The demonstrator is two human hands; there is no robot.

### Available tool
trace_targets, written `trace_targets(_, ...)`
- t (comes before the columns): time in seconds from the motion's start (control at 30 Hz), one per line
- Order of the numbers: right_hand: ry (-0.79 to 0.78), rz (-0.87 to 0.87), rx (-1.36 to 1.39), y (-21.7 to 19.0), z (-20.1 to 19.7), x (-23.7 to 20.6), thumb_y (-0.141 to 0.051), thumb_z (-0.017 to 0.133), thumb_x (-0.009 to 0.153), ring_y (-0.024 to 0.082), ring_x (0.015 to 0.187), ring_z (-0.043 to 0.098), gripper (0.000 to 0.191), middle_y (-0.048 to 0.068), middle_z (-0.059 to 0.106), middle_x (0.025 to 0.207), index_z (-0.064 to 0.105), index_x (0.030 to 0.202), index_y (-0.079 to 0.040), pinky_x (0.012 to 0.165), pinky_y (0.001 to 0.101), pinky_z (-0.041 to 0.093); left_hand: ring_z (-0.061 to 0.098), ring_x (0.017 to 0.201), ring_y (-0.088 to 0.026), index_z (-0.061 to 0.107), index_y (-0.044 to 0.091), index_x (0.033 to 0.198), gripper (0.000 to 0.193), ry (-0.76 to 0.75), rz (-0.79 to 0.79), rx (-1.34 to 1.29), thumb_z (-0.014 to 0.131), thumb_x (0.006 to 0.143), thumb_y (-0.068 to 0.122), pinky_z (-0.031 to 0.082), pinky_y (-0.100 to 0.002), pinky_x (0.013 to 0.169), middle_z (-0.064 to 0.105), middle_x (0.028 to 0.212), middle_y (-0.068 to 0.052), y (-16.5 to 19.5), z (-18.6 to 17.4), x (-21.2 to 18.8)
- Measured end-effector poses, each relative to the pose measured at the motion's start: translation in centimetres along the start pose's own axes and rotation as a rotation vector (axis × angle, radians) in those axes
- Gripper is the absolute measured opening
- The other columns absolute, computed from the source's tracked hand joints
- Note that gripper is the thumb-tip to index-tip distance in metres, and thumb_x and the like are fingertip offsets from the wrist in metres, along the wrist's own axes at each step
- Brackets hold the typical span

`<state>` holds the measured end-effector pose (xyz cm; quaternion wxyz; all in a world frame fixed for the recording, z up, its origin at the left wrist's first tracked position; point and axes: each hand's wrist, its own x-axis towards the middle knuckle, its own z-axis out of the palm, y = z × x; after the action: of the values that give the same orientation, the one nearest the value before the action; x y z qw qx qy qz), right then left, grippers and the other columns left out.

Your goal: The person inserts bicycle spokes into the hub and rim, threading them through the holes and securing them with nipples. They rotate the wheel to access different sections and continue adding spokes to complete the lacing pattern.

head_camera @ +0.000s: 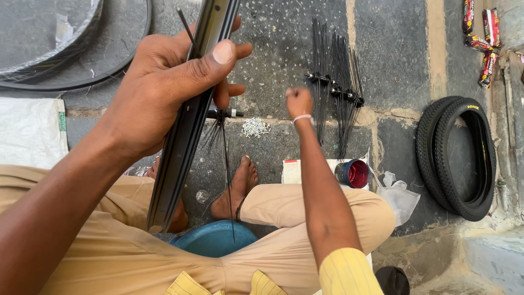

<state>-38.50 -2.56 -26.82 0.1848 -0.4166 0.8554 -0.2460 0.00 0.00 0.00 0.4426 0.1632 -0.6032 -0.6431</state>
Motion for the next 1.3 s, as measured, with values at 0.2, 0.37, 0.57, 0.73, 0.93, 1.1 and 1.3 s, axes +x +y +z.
trace_targets(0.2, -0.083, -0.052, -0.096, 8.2, 6.6, -6.8, -0.013, 0.081, 0.077, 0.034, 0.096, 0.074, 0.037, 0.017, 0.075, 0.104, 0.069, 0.112, -0.008, 0.087, 0.0432, 0.057, 0.073, 0.117, -0.021, 0.068, -0.008, 0.114, 0.056, 0.062, -0.169, 0.144, 0.061, 0.103, 0.047, 0.062, -0.039, 0.092, 0.067, 0.082, -0.007, 1.2, -0.1, 1.6)
trace_targets(0.37, 0.013, -0.024, -0.128, 7.9, 8.9, -6.0, -0.009, 0.077, 0.079, 0.036, 0.099, 0.066, 0.034, 0.015, 0.068, 0.105, 0.066, 0.111, -0.009, 0.087, 0.0473, 0.052, 0.066, 0.089, -0.009, 0.055, 0.003, 0.145, 0.063, 0.084, -0.219, 0.144, 0.060, 0.104, 0.050, 0.059, -0.037, 0.094, 0.070, 0.109, -0.010, 0.4, -1.0, 3.3)
trace_targets(0.57, -0.054, -0.149, -0.326, 7.9, 9.4, -6.7, -0.006, 0.067, 0.093, 0.040, 0.107, 0.061, 0.009, 0.018, 0.062, 0.113, 0.065, 0.101, -0.007, 0.093, 0.0505, 0.049, 0.065, 0.067, -0.009, 0.061, 0.002, 0.132, 0.055, 0.116, -0.212, 0.210, 0.059, 0.104, 0.049, 0.061, -0.038, 0.091, 0.074, 0.127, -0.016, 0.3, -1.5, 4.6)
trace_targets(0.73, -0.160, -0.199, -0.428, 8.3, 9.3, -6.6, -0.002, 0.067, 0.081, 0.044, 0.110, 0.057, 0.030, 0.026, 0.056, 0.116, 0.056, 0.108, 0.004, 0.097, 0.0496, 0.049, 0.065, 0.069, -0.010, 0.068, 0.001, 0.118, 0.050, 0.146, -0.251, 0.234, 0.059, 0.104, 0.048, 0.061, -0.039, 0.092, 0.074, 0.125, -0.015, -0.1, -1.0, 5.0)
trace_targets(0.93, -0.162, -0.200, -0.479, 8.6, 9.0, -6.9, 0.000, 0.064, 0.085, 0.044, 0.112, 0.057, 0.032, 0.027, 0.056, 0.117, 0.055, 0.116, 0.003, 0.096, 0.0505, 0.049, 0.073, 0.104, -0.013, 0.069, -0.004, 0.117, 0.051, 0.106, -0.202, 0.138, 0.062, 0.107, 0.045, 0.063, -0.038, 0.095, 0.073, 0.106, -0.019, -1.1, -0.8, 5.2)
trace_targets(1.1, -0.060, -0.133, -0.411, 8.4, 9.8, -7.2, -0.005, 0.061, 0.092, 0.043, 0.107, 0.060, 0.019, 0.025, 0.060, 0.109, 0.059, 0.111, -0.002, 0.092, 0.0522, 0.050, 0.070, 0.086, -0.013, 0.067, -0.002, 0.121, 0.053, 0.105, -0.196, 0.119, 0.063, 0.102, 0.048, 0.061, -0.031, 0.081, 0.074, 0.108, -0.008, -1.4, -0.7, 5.2)
trace_targets(1.3, -0.035, 0.599, 0.792, 10.7, 7.6, -4.2, -0.012, 0.050, 0.093, 0.033, 0.069, 0.064, 0.019, 0.015, 0.063, 0.072, 0.062, 0.080, -0.005, 0.067, 0.0498, 0.056, 0.069, 0.081, -0.008, 0.070, 0.002, 0.119, 0.050, 0.087, -0.164, 0.195, 0.061, 0.103, 0.048, 0.059, -0.026, 0.078, 0.065, 0.081, -0.002, -1.1, -0.5, 4.9)
